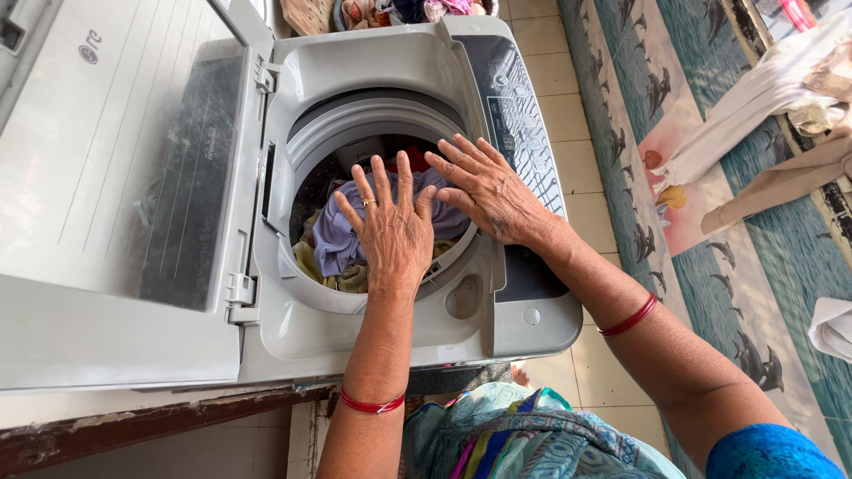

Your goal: The person picks up several pieces of clothing from a pile on a balcony ledge, including a yellow floral cloth, a red cloth, and a light purple shirt. They place each item into a top-loading washing machine.

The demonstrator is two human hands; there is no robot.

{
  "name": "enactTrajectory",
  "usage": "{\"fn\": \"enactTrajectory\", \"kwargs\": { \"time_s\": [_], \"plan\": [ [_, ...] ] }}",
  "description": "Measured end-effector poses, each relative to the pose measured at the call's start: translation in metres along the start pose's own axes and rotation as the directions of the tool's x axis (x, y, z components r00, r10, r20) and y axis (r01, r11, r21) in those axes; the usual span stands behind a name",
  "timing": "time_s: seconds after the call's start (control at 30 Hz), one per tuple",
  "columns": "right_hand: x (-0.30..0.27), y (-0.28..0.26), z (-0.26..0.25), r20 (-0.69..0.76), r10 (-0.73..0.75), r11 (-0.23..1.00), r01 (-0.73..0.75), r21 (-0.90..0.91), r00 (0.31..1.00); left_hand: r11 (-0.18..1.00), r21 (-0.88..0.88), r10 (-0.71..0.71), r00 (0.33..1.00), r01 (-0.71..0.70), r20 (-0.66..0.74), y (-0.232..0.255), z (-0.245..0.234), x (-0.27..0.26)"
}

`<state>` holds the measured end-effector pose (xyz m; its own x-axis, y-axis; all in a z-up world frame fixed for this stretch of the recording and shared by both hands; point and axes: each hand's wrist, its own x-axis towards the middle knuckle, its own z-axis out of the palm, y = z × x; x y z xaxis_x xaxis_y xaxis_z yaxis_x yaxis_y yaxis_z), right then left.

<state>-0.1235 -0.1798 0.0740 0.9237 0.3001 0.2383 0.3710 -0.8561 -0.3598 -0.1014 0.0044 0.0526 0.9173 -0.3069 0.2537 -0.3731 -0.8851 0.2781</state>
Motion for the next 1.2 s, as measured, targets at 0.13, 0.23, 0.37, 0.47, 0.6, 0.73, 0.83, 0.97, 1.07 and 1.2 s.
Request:
{"fn": "enactTrajectory", "kwargs": {
  "time_s": [0.13,0.23,0.37,0.47,0.6,0.73,0.83,0.97,1.07,1.2],
  "plan": [
    [-0.004,-0.003,-0.008,-0.009,0.039,0.996,-0.038,0.077,0.999,1.000,0.017,0.011,1.000,-0.011,0.006,0.002,-0.002,0.001],
    [-0.008,-0.006,-0.011,-0.013,0.068,0.992,-0.066,0.107,0.998,1.000,-0.002,0.023,1.000,-0.023,0.021,0.004,0.000,0.001],
    [-0.013,-0.011,-0.016,-0.020,0.106,0.984,-0.102,0.148,0.994,1.000,0.004,0.018,0.998,-0.018,0.061,0.009,-0.003,0.002],
    [-0.018,-0.011,-0.022,-0.034,0.127,0.979,-0.119,0.166,0.991,0.998,0.021,0.052,0.998,-0.053,0.041,0.018,-0.010,0.004],
    [-0.035,-0.002,-0.033,-0.093,0.128,0.981,-0.112,0.159,0.987,0.993,0.027,0.115,0.993,-0.114,-0.029,0.032,-0.027,0.008],
    [-0.059,0.011,-0.052,-0.115,0.188,0.975,-0.171,0.141,0.975,0.988,0.005,0.157,0.987,-0.157,-0.045,0.066,-0.044,0.011],
    [-0.082,0.023,-0.067,-0.141,0.216,0.971,-0.197,0.137,0.966,0.975,0.002,0.222,0.973,-0.222,-0.067,0.103,-0.047,0.008],
    [-0.119,0.042,-0.091,-0.173,0.284,0.956,-0.265,0.124,0.943,0.953,-0.038,0.298,0.952,-0.301,-0.074,0.157,-0.041,-0.001],
    [-0.154,0.055,-0.112,-0.201,0.347,0.937,-0.328,0.121,0.916,0.925,-0.068,0.366,0.926,-0.373,-0.090,0.196,-0.032,-0.010],
    [-0.204,0.071,-0.136,-0.240,0.414,0.910,-0.401,0.105,0.878,0.899,-0.072,0.428,0.901,-0.432,-0.065,0.248,-0.017,-0.021]
  ]
}}
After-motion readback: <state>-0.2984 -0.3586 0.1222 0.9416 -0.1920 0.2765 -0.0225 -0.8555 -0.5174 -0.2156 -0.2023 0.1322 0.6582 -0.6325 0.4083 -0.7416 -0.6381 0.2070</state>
